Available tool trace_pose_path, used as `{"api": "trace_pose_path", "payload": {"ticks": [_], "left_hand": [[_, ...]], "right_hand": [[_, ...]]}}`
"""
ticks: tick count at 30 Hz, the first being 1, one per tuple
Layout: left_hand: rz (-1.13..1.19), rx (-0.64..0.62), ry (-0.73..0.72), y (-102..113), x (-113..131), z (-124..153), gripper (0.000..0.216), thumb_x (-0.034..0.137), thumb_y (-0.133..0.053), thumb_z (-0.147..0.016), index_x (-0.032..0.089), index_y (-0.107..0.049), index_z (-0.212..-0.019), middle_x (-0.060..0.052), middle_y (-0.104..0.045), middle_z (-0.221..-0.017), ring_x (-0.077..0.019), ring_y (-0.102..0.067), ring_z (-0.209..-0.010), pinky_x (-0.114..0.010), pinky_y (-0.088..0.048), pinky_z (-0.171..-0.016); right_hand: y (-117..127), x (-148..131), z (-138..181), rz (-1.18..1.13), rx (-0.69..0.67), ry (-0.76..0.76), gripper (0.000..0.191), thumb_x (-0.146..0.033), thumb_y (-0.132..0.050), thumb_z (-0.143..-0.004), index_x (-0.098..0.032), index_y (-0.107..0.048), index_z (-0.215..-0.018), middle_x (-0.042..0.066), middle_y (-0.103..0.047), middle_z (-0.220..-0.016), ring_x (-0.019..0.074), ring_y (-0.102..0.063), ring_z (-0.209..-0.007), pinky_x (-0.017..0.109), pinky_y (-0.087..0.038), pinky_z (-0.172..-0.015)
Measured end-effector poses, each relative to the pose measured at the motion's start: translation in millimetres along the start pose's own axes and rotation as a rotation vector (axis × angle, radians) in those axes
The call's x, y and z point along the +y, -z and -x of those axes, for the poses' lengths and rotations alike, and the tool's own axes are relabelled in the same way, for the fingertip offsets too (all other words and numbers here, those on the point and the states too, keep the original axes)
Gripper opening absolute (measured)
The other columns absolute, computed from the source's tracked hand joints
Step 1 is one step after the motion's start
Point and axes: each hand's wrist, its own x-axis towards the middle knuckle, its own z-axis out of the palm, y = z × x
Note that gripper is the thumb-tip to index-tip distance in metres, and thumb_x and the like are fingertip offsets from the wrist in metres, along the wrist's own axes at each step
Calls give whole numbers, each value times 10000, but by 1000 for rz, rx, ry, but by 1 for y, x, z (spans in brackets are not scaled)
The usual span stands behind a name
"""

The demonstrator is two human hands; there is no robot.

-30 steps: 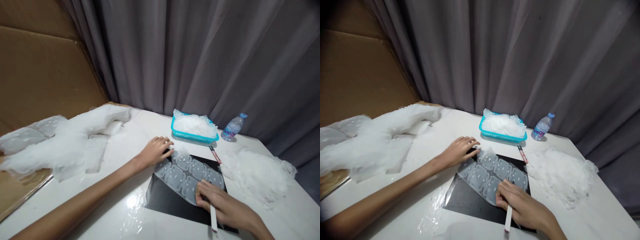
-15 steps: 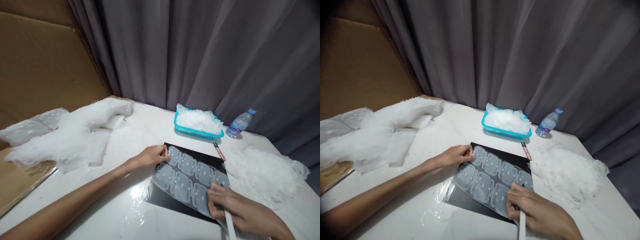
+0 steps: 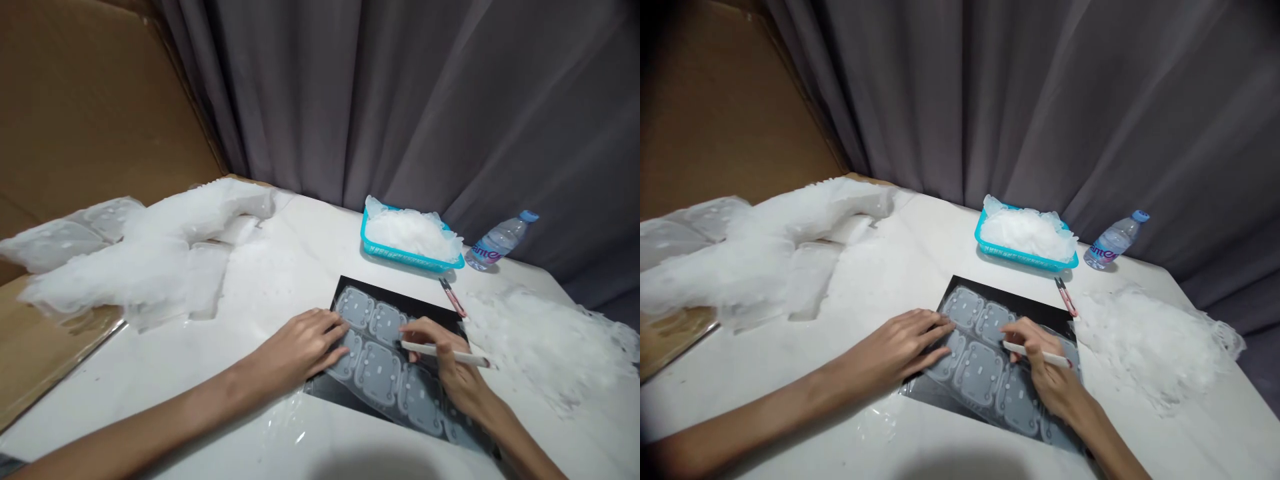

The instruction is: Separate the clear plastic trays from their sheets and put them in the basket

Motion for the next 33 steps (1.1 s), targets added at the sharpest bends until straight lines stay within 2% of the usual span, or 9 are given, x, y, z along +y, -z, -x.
{"api": "trace_pose_path", "payload": {"ticks": [2,5,8,12,19,26,33], "left_hand": [[-38,24,8,-6,4,2,326,362,-455,-1082,160,-613,-1284,-132,-693,-1281,-298,-654,-1188,-461,-504,-1037],[-60,54,10,-9,7,2,307,337,-446,-1083,156,-621,-1257,-140,-700,-1273,-299,-669,-1164,-459,-517,-1017],[-58,59,17,-8,8,1,295,326,-447,-1079,153,-624,-1240,-143,-704,-1259,-303,-676,-1146,-462,-528,-996],[-35,63,15,-6,8,1,281,319,-463,-1072,139,-636,-1201,-147,-714,-1223,-303,-684,-1121,-467,-537,-984],[-14,82,6,-4,9,2,258,284,-515,-1055,124,-638,-1216,-132,-730,-1188,-287,-698,-1102,-452,-548,-985],[-22,85,3,-2,8,1,249,283,-530,-1050,126,-629,-1216,-132,-726,-1214,-287,-693,-1112,-451,-543,-986],[7,41,16,0,9,-3,202,250,-554,-1032,127,-642,-1167,-128,-739,-1193,-283,-697,-1110,-441,-545,-973]], "right_hand": [[-11,-10,-15,-4,-12,5,502,-565,-290,-1083,-251,-682,-1082,44,-677,-870,216,-663,-853,348,-516,-820],[-26,-23,-40,0,-55,15,257,-403,-530,-1046,-225,-676,-933,36,-695,-921,194,-663,-864,311,-507,-805],[-37,-25,-59,-29,-115,5,154,-329,-613,-998,-211,-666,-913,10,-685,-871,163,-651,-791,277,-502,-740],[-44,-15,-67,-116,-167,-55,104,-296,-630,-979,-201,-673,-981,4,-690,-888,144,-652,-767,253,-510,-707],[-39,-13,-66,-121,-231,-10,106,-265,-628,-989,-210,-716,-1011,21,-713,-980,165,-684,-895,275,-531,-825],[-38,-24,-62,15,-250,83,111,-228,-539,-1045,-238,-649,-1041,14,-684,-1002,177,-656,-952,299,-503,-876],[-39,-26,-52,243,-310,213,136,-185,-444,-1072,-222,-560,-1134,64,-646,-1065,210,-648,-971,358,-521,-887]]}}
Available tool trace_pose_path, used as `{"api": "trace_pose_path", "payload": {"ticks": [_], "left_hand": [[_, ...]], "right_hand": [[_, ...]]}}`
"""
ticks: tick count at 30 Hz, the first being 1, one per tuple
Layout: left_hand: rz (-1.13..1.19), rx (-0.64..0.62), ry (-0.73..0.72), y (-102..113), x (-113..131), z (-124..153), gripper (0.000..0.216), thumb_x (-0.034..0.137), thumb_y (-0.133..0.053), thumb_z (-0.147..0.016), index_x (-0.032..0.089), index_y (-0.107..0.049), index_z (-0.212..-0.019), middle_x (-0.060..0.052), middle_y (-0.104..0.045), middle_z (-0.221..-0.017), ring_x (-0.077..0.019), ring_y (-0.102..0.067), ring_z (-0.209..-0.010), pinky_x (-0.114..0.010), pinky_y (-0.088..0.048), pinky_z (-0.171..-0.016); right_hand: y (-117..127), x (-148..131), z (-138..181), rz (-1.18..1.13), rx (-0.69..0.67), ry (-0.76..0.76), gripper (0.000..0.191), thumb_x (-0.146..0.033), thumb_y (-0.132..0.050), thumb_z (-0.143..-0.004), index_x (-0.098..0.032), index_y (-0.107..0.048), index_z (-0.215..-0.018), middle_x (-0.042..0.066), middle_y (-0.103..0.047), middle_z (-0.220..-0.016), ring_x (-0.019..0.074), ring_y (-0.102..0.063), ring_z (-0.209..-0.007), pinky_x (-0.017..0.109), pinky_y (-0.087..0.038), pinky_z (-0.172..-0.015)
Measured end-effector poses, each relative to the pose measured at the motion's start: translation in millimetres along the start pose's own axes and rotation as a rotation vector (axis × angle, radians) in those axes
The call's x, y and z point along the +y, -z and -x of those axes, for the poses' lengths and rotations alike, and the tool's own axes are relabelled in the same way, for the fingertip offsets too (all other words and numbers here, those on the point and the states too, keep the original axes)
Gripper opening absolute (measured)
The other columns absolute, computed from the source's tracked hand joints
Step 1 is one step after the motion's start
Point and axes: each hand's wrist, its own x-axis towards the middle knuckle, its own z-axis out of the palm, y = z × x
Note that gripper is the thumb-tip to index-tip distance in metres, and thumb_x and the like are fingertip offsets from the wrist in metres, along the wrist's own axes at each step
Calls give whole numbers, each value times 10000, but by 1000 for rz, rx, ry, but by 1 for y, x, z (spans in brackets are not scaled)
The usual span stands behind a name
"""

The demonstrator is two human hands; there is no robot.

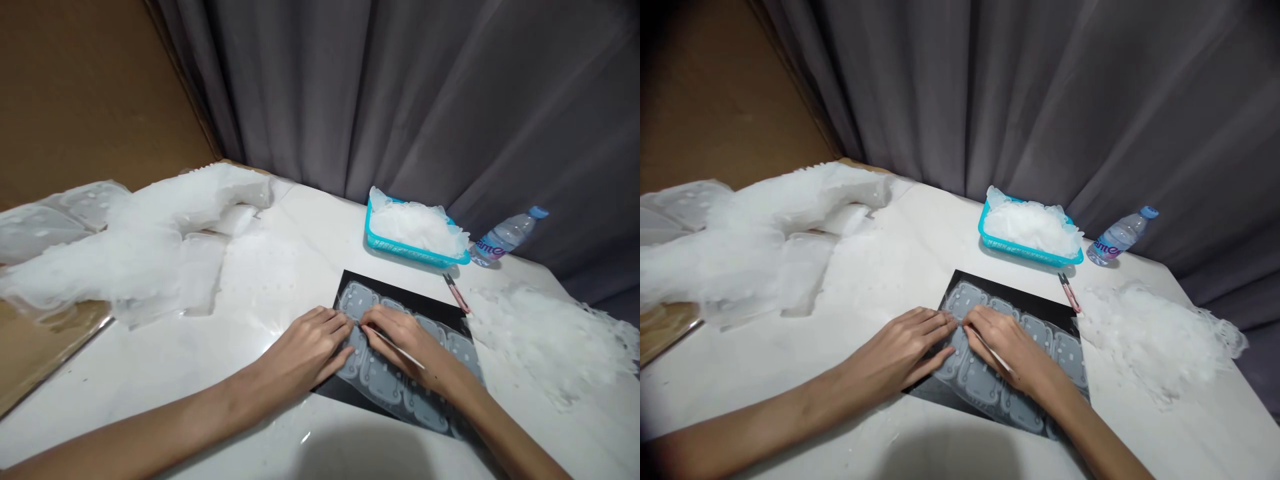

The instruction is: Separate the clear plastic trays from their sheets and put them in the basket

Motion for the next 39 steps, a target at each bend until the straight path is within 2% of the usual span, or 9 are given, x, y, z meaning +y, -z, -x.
{"api": "trace_pose_path", "payload": {"ticks": [7,10,16,20,26,29,32,36,39], "left_hand": [[-28,13,6,-1,1,1,204,251,-551,-1031,128,-648,-1163,-131,-735,-1212,-283,-698,-1115,-436,-548,-980],[-31,29,1,-2,0,2,212,255,-557,-1028,132,-644,-1177,-129,-731,-1225,-285,-700,-1111,-435,-548,-977],[-35,56,-13,-4,-1,3,261,269,-514,-1051,131,-635,-1236,-133,-722,-1251,-284,-695,-1124,-445,-531,-1005],[-34,61,-11,-5,-1,3,286,284,-526,-1047,129,-635,-1262,-129,-720,-1260,-283,-691,-1130,-438,-533,-1003],[-26,72,1,-8,-1,4,278,271,-539,-1038,120,-646,-1246,-132,-719,-1251,-287,-673,-1147,-447,-505,-1038],[30,54,19,-5,-2,3,269,278,-537,-1040,147,-650,-1247,-116,-712,-1249,-277,-660,-1158,-441,-491,-1046],[112,69,98,1,-7,1,257,333,-538,-1043,180,-663,-1206,-91,-704,-1193,-258,-658,-1117,-434,-500,-1007],[140,141,359,7,-13,-5,323,450,-521,-1031,166,-667,-992,-75,-686,-974,-256,-653,-918,-401,-516,-802],[311,106,507,4,-13,-13,384,524,-540,-1003,187,-697,-909,-48,-691,-866,-228,-630,-815,-351,-469,-729]], "right_hand": [[-9,10,1,72,51,87,171,-190,-441,-1081,-210,-547,-1214,90,-645,-1143,215,-642,-1088,362,-530,-949],[-13,10,0,96,77,95,148,-224,-457,-1081,-196,-565,-1178,96,-656,-1110,226,-648,-1070,368,-536,-932],[-3,-5,-1,-114,88,-85,105,-219,-476,-1076,-224,-581,-1085,37,-653,-1050,181,-640,-993,312,-506,-909],[1,-5,-2,-181,104,-140,107,-263,-511,-1069,-236,-605,-1024,7,-653,-989,169,-637,-925,291,-500,-847],[-17,3,-1,3,100,16,154,-227,-419,-1093,-218,-563,-1144,69,-636,-1086,212,-622,-1058,368,-510,-959],[-21,1,-1,67,141,-28,148,-219,-451,-1078,-214,-550,-1188,85,-625,-1106,223,-634,-1047,395,-541,-957],[-18,-2,-3,105,157,-60,219,-212,-488,-1063,-213,-534,-1277,109,-603,-1181,236,-633,-1097,422,-556,-982],[-17,-2,-4,172,168,11,246,-199,-435,-1076,-221,-553,-1290,109,-606,-1161,245,-636,-1110,434,-572,-974],[-21,-1,-2,181,232,33,268,-204,-424,-1081,-218,-519,-1332,116,-600,-1168,247,-638,-1114,434,-574,-975]]}}
